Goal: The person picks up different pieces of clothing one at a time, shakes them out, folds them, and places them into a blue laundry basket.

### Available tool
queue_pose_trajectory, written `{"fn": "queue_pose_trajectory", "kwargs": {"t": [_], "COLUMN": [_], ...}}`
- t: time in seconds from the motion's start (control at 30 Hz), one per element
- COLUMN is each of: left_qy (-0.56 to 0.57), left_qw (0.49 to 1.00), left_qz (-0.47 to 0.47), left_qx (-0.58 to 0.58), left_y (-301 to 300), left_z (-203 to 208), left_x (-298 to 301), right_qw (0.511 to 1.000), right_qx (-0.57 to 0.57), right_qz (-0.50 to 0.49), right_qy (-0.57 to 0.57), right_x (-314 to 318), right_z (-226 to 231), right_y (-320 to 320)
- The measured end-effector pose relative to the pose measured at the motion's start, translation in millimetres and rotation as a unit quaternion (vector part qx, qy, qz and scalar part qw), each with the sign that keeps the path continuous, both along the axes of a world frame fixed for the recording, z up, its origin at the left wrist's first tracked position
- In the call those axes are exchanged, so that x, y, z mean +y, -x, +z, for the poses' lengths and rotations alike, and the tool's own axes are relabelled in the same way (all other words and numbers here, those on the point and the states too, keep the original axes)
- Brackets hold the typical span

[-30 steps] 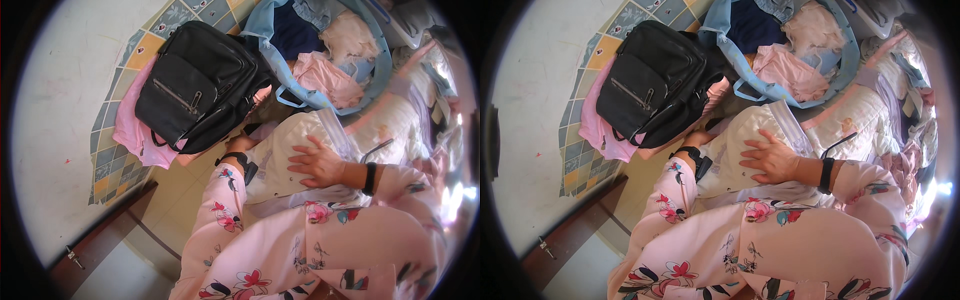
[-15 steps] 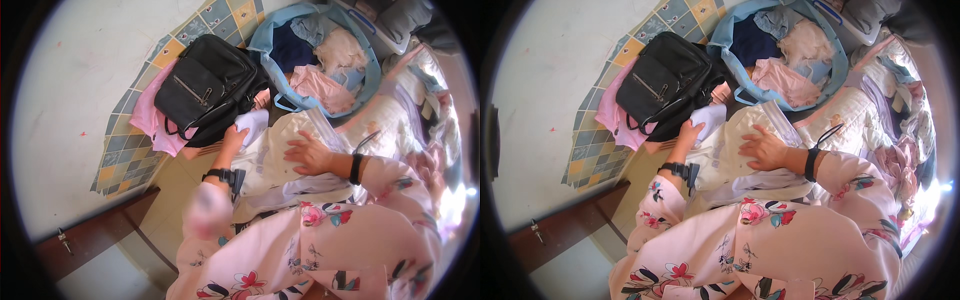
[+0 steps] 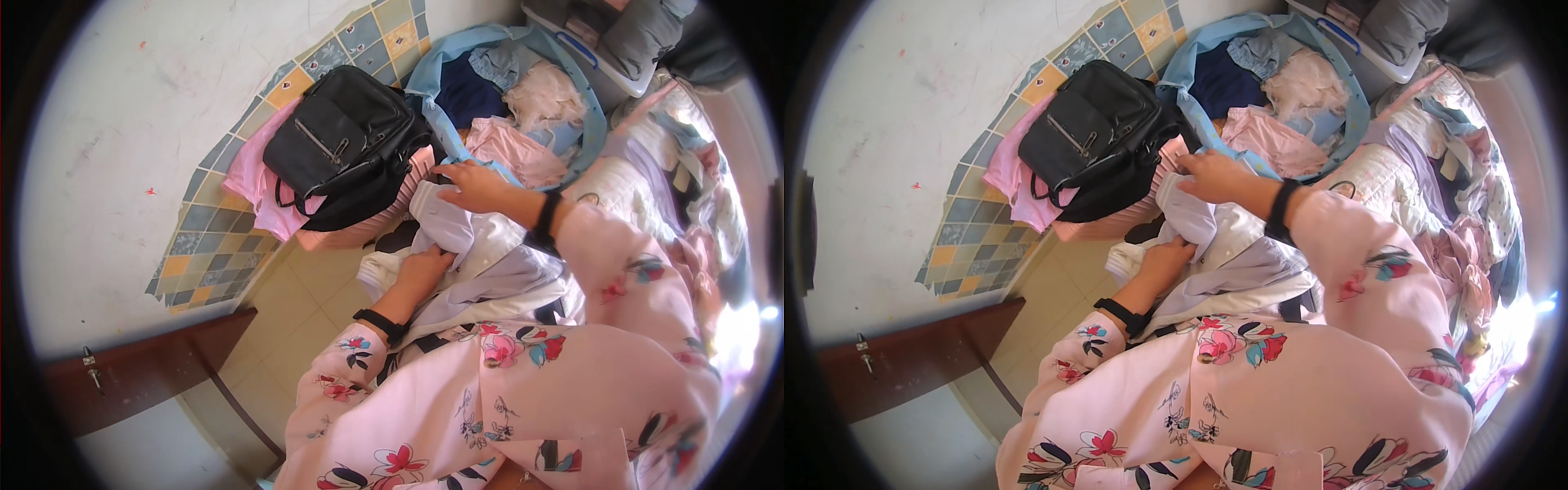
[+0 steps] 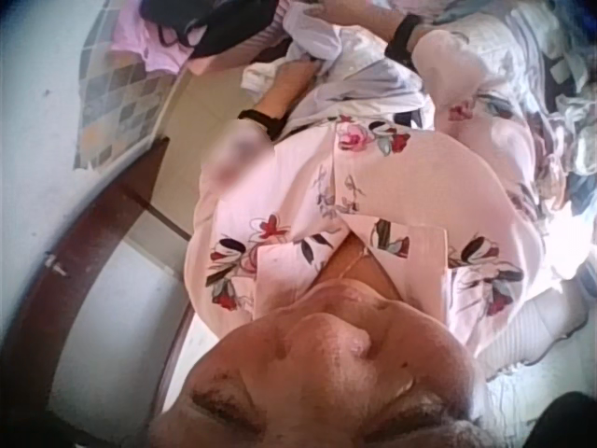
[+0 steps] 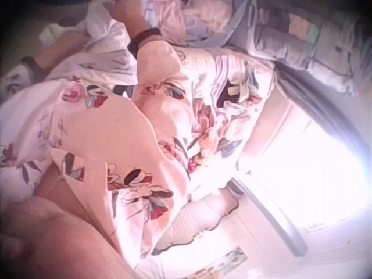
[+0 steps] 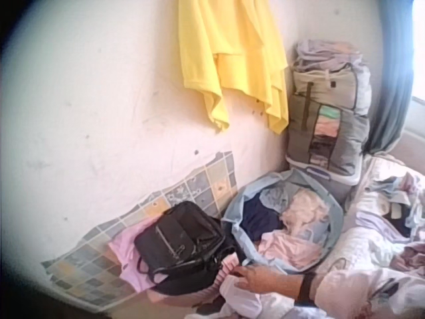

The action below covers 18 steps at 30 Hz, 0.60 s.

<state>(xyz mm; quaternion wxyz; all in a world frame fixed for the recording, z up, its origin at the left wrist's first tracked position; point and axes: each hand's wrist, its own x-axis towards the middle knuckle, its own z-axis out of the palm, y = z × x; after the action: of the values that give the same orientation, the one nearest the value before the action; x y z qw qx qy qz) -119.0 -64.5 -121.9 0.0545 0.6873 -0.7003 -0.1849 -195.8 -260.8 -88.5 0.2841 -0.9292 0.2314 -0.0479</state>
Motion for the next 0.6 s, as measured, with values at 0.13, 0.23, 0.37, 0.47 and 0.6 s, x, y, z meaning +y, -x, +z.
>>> {"fn": "queue_pose_trajectory", "kwargs": {"t": [0.13, 0.23, 0.37, 0.47, 0.6], "left_qy": [-0.016, 0.012, 0.095, 0.104, 0.082], "left_qw": [0.999, 1.0, 0.959, 0.931, 0.927], "left_qz": [-0.037, -0.009, 0.266, 0.351, 0.366], "left_qx": [-0.004, -0.022, -0.001, 0.003, -0.017], "left_y": [2.8, -7.6, -42.5, -63.6, -72.5], "left_z": [6.9, -7.3, -16.5, -20.1, -31.4], "left_x": [-3.9, -1.6, 10.1, 22.2, 33.5], "right_qw": [0.979, 0.988, 0.883, 0.909, 0.94], "right_qx": [0.191, 0.04, -0.118, -0.065, 0.1], "right_qz": [0.016, 0.038, -0.009, 0.024, 0.199], "right_qy": [-0.072, -0.144, -0.453, -0.41, -0.257], "right_x": [4.1, -13.3, -49.0, -57.8, -48.0], "right_z": [-18.6, -28.5, -3.4, 14.6, 15.7], "right_y": [-25.0, -28.9, -14.4, 30.1, 86.3]}}
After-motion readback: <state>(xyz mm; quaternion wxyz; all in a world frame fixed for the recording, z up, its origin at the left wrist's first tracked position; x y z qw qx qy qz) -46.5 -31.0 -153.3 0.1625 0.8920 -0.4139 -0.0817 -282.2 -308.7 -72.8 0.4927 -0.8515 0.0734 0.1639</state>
